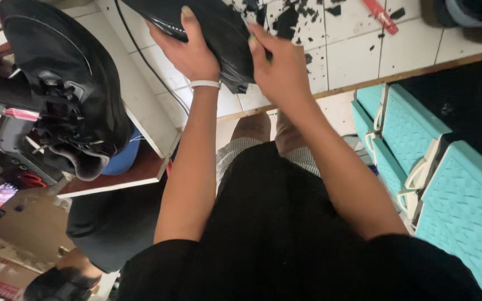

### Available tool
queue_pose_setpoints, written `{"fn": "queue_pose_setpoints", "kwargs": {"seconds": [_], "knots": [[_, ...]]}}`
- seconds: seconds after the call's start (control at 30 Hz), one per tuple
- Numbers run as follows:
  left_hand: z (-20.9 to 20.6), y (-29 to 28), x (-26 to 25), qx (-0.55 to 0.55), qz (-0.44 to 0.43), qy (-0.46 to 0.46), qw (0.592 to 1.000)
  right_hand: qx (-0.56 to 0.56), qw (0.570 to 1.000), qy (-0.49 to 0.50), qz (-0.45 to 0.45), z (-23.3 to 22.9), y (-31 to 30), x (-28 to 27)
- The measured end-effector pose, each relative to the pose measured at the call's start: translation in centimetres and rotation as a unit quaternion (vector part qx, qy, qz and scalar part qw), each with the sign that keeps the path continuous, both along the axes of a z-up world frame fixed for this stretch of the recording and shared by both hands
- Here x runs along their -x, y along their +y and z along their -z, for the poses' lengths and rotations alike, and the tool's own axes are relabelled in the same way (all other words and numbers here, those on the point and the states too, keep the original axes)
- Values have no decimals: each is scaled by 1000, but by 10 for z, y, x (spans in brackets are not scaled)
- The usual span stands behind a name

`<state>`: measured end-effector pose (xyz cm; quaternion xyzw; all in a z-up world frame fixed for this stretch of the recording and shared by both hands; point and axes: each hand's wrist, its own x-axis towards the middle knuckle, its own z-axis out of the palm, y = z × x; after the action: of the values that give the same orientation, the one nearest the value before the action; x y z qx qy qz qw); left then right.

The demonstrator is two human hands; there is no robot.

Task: The person scrapes the sole of a black shoe with a small knife to remove material, then pours liquid from a plastic bottle onto the sole. The person continues scraping the sole repeatedly, generating black debris on the workbench.

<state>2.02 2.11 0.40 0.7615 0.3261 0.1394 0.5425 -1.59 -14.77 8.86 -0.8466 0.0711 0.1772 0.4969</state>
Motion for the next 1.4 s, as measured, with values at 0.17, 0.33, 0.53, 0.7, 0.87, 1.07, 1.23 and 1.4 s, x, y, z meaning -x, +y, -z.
{"fn": "queue_pose_setpoints", "kwargs": {"seconds": [0.17, 0.33, 0.53, 0.7, 0.87, 1.07, 1.23, 1.4], "knots": [[4, 0, -4, -27, -23, 32, 999, 90, 993, -45, -67, -22, -19, 28], [-8, -1, -3, 12, -22, 11, 1000, 92, 993, 11, -67, -23, -10, 7], [-13, -5, -7, 17, -3, -7, 1000, 143, 979, 107, -95, -52, -12, -11], [-22, -7, -7, 20, -18, 22, 999, 110, 986, 110, -53, -48, -5, -1], [34, 5, -2, 21, -51, -33, 998, 105, 994, -9, -38, 6, -3, 6], [12, 3, 0, 24, -43, 7, 999, 88, 994, 21, -66, -30, -17, 12], [-11, -2, -5, 31, 4, -16, 999, 62, 997, 2, -48, -22, -17, 3], [-7, 0, 0, -6, -6, 2, 1000, 65, 996, 38, -44, -19, -22, 9]]}}
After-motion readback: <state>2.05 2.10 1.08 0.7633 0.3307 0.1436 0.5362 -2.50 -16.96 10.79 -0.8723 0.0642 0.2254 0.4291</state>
